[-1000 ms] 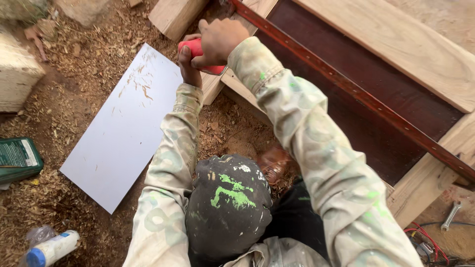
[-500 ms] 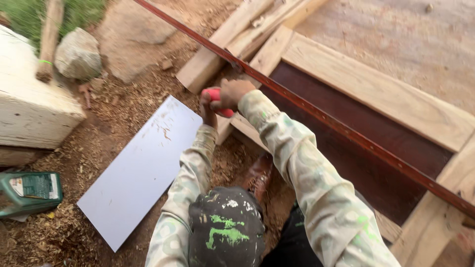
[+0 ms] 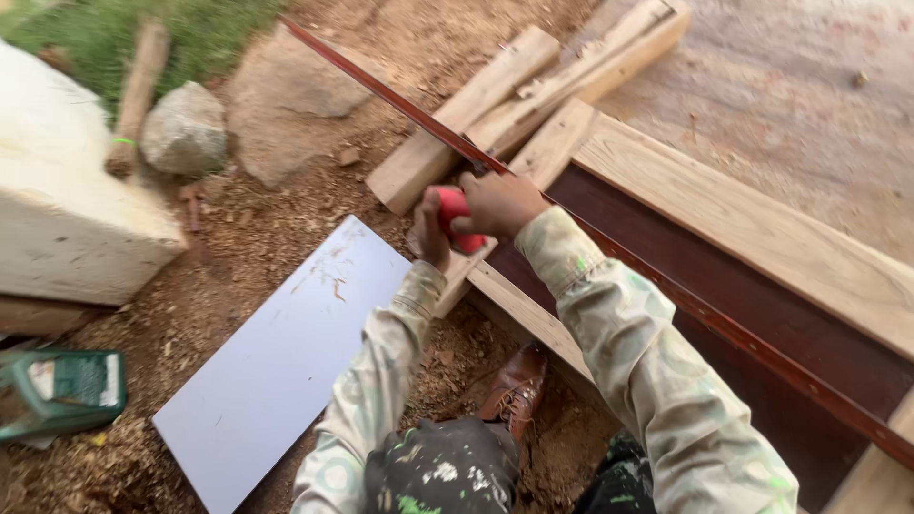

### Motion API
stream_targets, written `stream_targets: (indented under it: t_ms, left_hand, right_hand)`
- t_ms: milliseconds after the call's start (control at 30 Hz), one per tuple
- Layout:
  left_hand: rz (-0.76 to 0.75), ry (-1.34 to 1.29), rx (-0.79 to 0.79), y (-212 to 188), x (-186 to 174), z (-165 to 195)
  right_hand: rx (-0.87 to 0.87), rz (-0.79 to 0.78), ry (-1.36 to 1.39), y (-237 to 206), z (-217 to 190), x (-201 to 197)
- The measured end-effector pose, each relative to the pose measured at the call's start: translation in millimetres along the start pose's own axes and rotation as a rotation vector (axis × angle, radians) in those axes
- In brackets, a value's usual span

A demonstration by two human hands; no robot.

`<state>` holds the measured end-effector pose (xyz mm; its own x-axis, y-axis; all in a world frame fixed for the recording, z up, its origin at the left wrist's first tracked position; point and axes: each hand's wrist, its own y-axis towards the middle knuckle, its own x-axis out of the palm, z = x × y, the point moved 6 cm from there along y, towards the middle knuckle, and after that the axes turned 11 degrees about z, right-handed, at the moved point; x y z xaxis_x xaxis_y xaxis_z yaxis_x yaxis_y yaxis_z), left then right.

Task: The person sits on the ground assembling a wooden frame. They drive screws into the frame with a red electric drill, reposition a woven sack aside, then hammer nails along the frame rails, holding nails in place with one hand while striking with the hammer.

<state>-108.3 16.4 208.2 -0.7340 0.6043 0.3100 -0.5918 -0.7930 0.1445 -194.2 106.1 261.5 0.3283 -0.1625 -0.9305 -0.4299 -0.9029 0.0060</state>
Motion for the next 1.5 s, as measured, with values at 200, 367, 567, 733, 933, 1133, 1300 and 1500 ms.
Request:
stream_targets:
  t_ms: [200, 367, 567, 733, 933, 1133, 1300, 1500]
  left_hand:
    - [-0.314, 0.062, -0.078, 51, 63, -14]
    - [-0.603, 0.297, 0.170, 96, 137, -20]
    - [-0.667, 0.299, 0.110, 117, 191, -88]
    - [-0.662, 0.138, 0.005, 128, 210, -127]
    - [-0.672, 0.125, -0.007, 130, 218, -144]
    - [-0.634, 0.200, -0.086, 134, 213, -161]
    - [-0.621, 0.197, 0.088, 136, 213, -159]
    - [-0.677, 0.115, -0.055, 133, 216, -166]
  right_hand:
    - [0.104, 0.160, 0.038, -9, 57, -61]
    - [0.129, 0.465, 0.045, -29, 119, -110]
    - [0.186, 0.664, -0.043, -30, 173, -94]
    - [0.281, 0.677, 0.007, -20, 204, -74]
    - [0.230, 0.690, -0.065, -19, 217, -72]
    - [0.266, 0.690, -0.056, -14, 224, -65]
    - [0.229, 0.680, -0.060, -10, 226, -64]
    - [0.261, 0.644, -0.070, -10, 233, -58]
